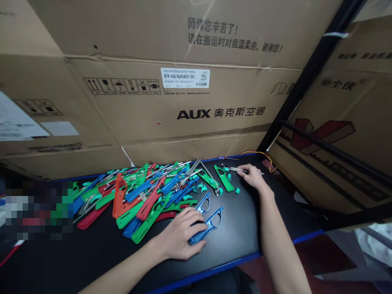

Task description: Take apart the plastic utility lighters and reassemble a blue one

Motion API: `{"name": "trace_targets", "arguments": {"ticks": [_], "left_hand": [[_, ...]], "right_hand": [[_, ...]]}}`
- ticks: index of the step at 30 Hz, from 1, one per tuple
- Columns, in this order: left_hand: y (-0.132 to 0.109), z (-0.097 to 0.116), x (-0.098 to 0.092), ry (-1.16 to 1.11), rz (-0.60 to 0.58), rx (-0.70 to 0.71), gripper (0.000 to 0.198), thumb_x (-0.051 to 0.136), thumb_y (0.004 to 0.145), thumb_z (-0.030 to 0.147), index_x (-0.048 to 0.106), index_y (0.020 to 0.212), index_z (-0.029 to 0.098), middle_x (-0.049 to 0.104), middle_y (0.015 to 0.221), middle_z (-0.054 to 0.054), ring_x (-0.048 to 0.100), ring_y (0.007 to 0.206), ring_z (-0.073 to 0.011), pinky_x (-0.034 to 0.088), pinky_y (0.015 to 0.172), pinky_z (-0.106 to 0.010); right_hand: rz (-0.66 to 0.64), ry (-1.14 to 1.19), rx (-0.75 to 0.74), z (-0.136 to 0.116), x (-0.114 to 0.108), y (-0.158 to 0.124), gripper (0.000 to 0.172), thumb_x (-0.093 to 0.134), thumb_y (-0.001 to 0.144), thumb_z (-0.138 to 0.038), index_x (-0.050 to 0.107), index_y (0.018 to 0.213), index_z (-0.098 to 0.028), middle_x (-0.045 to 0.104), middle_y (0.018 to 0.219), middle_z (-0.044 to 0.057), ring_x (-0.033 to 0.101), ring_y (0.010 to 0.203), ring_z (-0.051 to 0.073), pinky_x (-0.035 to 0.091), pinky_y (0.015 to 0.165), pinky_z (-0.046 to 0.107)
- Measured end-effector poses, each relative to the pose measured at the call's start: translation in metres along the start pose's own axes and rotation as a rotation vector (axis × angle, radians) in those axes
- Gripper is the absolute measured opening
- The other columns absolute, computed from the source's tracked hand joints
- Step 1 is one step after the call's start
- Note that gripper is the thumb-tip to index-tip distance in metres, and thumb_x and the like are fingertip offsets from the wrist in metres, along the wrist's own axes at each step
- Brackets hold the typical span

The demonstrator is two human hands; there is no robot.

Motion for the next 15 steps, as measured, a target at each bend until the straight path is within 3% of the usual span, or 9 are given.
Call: {"name": "trace_targets", "arguments": {"ticks": [8, 12, 15], "left_hand": [[-0.008, 0.001, -0.014, -0.109, -0.032, -0.012, 0.026, 0.061, 0.079, 0.017, 0.065, 0.105, 0.019, 0.070, 0.110, -0.008, 0.065, 0.109, -0.0196, 0.047, 0.115, -0.043], [-0.005, 0.002, -0.017, -0.109, 0.021, -0.042, 0.015, 0.064, 0.081, 0.022, 0.063, 0.096, 0.020, 0.070, 0.112, -0.009, 0.064, 0.111, -0.0221, 0.051, 0.110, -0.044], [-0.002, 0.000, -0.023, -0.079, 0.079, -0.041, 0.016, 0.064, 0.086, 0.026, 0.064, 0.101, 0.020, 0.071, 0.115, -0.010, 0.065, 0.113, -0.0230, 0.052, 0.108, -0.045]], "right_hand": [[-0.035, -0.195, 0.034, 0.002, 0.013, 0.003, 0.025, 0.058, 0.094, -0.027, 0.073, 0.112, -0.020, 0.068, 0.101, 0.008, 0.061, 0.094, 0.023, 0.044, 0.086, 0.035], [-0.017, -0.240, 0.018, -0.001, 0.017, 0.007, 0.022, 0.054, 0.093, -0.022, 0.070, 0.106, -0.017, 0.065, 0.104, 0.012, 0.059, 0.096, 0.025, 0.044, 0.085, 0.035], [0.020, -0.248, 0.022, -0.001, 0.017, 0.010, 0.020, 0.050, 0.093, -0.019, 0.066, 0.103, -0.016, 0.062, 0.103, 0.013, 0.058, 0.096, 0.026, 0.045, 0.086, 0.036]]}}
Point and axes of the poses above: each hand's wrist, its own y-axis towards the middle knuckle, its own x-axis out of the palm, z = x × y, the point moved 3 cm from there along y, towards the middle knuckle
